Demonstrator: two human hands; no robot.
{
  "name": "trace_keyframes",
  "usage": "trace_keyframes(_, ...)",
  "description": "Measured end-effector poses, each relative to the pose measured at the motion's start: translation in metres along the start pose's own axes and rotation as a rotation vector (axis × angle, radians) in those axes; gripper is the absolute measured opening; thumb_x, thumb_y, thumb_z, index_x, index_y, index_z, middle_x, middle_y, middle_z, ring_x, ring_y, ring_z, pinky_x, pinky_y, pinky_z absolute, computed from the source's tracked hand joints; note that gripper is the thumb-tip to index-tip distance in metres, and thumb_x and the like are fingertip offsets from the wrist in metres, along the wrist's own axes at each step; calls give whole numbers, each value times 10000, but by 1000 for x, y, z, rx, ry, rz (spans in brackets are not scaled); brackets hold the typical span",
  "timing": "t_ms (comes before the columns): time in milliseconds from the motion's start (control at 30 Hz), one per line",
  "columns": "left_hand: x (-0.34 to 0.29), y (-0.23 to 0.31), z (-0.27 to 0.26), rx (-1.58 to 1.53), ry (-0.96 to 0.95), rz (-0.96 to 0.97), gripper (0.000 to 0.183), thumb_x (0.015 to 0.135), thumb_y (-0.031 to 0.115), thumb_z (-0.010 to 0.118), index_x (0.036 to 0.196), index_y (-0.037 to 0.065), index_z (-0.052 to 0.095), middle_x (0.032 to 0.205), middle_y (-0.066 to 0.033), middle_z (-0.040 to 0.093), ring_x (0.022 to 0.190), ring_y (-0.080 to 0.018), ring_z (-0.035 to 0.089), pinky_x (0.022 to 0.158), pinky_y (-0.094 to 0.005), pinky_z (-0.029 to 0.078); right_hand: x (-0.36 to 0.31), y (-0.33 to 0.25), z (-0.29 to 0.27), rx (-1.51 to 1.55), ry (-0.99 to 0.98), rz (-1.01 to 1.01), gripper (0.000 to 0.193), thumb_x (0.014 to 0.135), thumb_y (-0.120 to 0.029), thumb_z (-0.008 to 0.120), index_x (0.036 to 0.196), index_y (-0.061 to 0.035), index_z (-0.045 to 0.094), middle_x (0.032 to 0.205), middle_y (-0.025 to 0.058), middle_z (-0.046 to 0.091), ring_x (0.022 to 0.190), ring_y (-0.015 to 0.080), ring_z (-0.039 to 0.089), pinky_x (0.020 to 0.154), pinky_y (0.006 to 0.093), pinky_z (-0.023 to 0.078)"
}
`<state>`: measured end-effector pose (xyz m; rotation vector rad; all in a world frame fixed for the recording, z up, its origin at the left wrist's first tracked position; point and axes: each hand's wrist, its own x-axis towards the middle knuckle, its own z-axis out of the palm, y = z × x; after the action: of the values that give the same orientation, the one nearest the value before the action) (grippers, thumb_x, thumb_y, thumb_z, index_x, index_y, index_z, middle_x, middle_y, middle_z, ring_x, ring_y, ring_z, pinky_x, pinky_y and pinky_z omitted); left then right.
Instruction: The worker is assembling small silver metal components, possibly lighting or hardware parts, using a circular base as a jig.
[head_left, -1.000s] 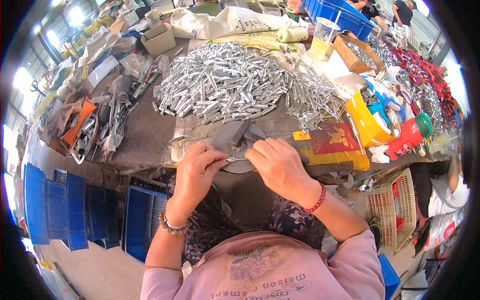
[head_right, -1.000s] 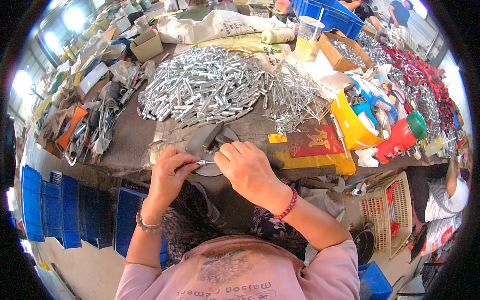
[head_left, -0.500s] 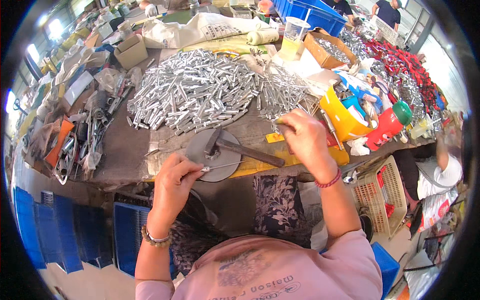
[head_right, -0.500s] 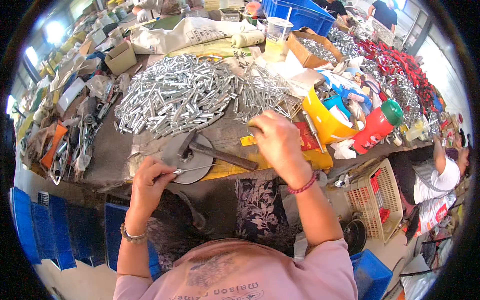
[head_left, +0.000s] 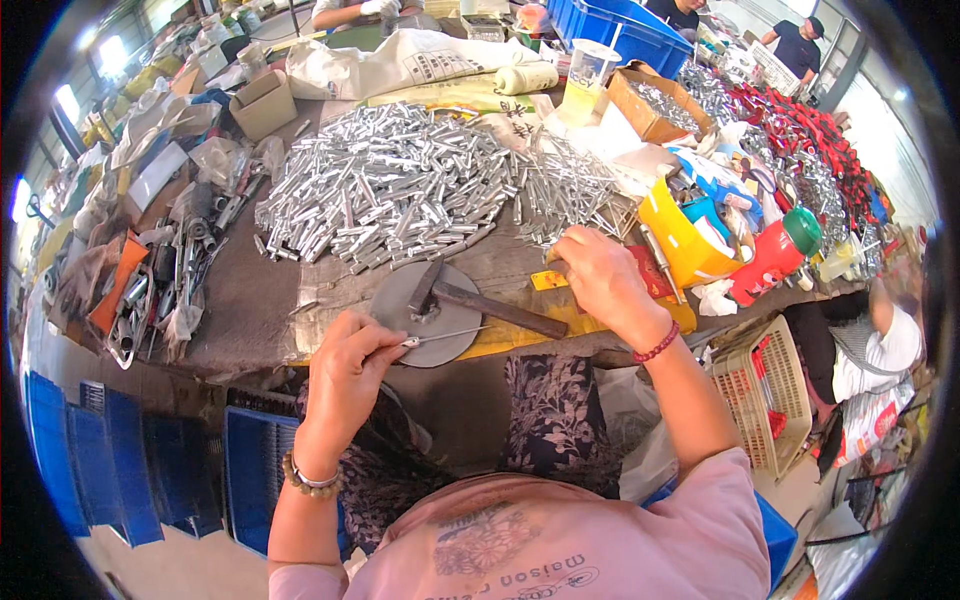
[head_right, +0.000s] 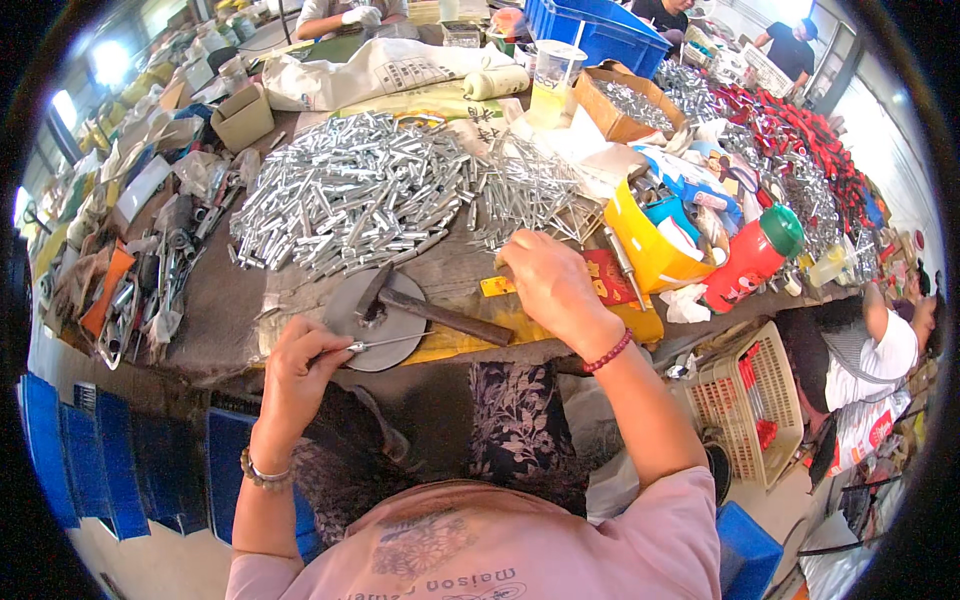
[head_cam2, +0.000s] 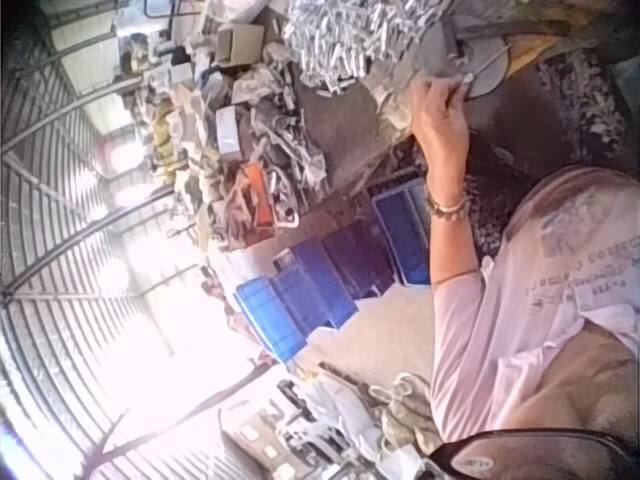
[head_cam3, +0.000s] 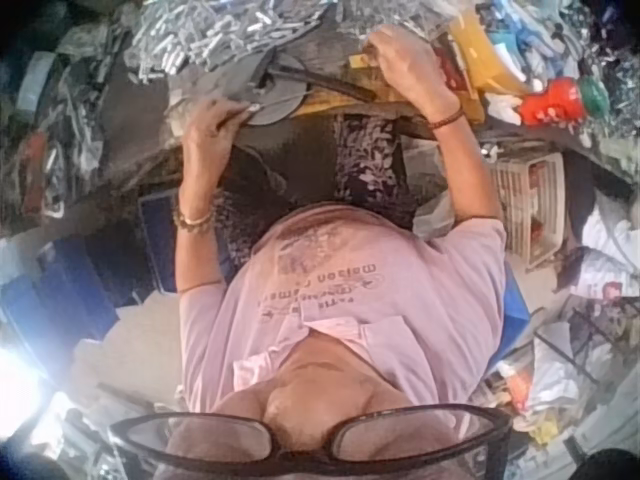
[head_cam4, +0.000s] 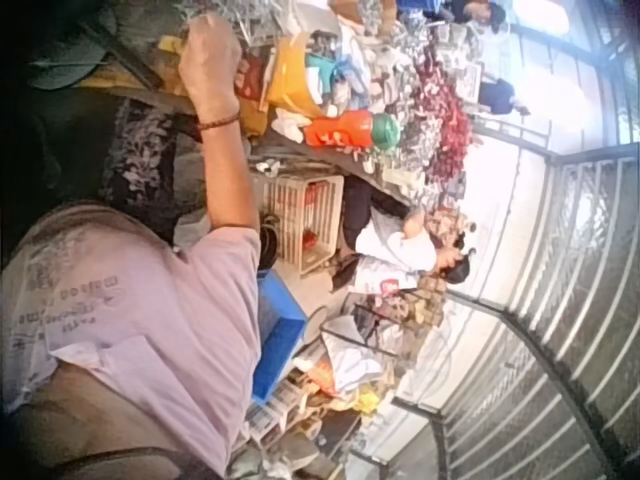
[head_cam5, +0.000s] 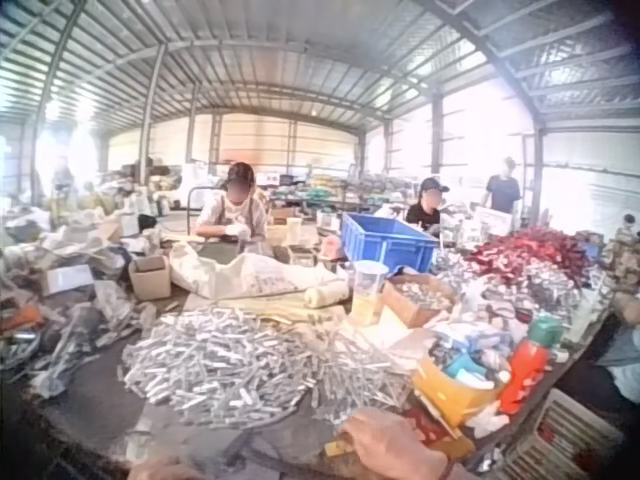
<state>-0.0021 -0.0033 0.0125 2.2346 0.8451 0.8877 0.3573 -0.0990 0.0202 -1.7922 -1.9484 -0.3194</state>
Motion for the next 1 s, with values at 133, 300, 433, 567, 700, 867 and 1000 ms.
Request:
trace_keyframes(133, 1, 0, 0, 9, -1, -1, 191, 864, -66, 839, 1046, -21, 805, 960, -92, 662, 896, -235, 671, 798, -334, 530, -2, 2, -3, 123, -4, 97, 150, 892, 7, 711, 1031, -50, 709, 1003, 128, 655, 1044, 369, 690, 873, 488, 578)
trace_keyframes(300, 4, 2, -1, 27, 20, -5, 160, 860, -32, 852, 1009, -1, 805, 945, -99, 681, 881, -269, 688, 780, -360, 544, -1, -4, 1, 100, -26, 100, 166, 887, 30, 698, 1033, -47, 694, 1025, 133, 651, 1041, 380, 685, 865, 486, 580)
trace_keyframes(433, 1, 0, 0, 46, 43, 23, 147, 845, 9, 874, 972, 19, 802, 934, -106, 696, 873, -311, 705, 759, -397, 561, -2, -2, 8, 3, 37, 7, 184, 851, 47, 696, 1001, -48, 647, 1020, 137, 626, 1008, 387, 667, 855, 499, 573)
trace_keyframes(567, 0, -2, 0, 65, 27, 28, 178, 835, -20, 882, 998, 9, 815, 976, -112, 698, 889, -304, 706, 780, -384, 568, 2, -4, 6, -44, -59, 14, 170, 861, 25, 692, 992, -57, 622, 1024, 136, 603, 1016, 380, 659, 858, 498, 569)
trace_keyframes(700, -1, -2, 0, 86, 29, 42, 166, 843, -12, 883, 993, 12, 816, 973, -109, 697, 882, -299, 706, 772, -379, 567, 2, -7, 3, -87, -64, 3, 204, 864, 20, 695, 1034, -47, 604, 1027, 140, 600, 1028, 380, 656, 858, 498, 566)
trace_keyframes(867, -4, 7, -2, 76, 44, 27, 155, 844, 22, 875, 978, 35, 800, 939, -100, 689, 867, -314, 702, 752, -413, 562, 2, -21, 0, 110, 12, 88, 241, 903, 38, 652, 1117, -34, 567, 1030, 189, 637, 1004, 431, 672, 846, 524, 560)
trace_keyframes(1000, -1, -2, 0, 67, 42, 16, 143, 859, 29, 862, 983, 47, 794, 944, -103, 684, 876, -325, 701, 755, -423, 559, 21, -43, 10, 277, 24, 45, 249, 912, 50, 633, 1142, -25, 573, 1015, 214, 659, 966, 452, 683, 829, 538, 557)
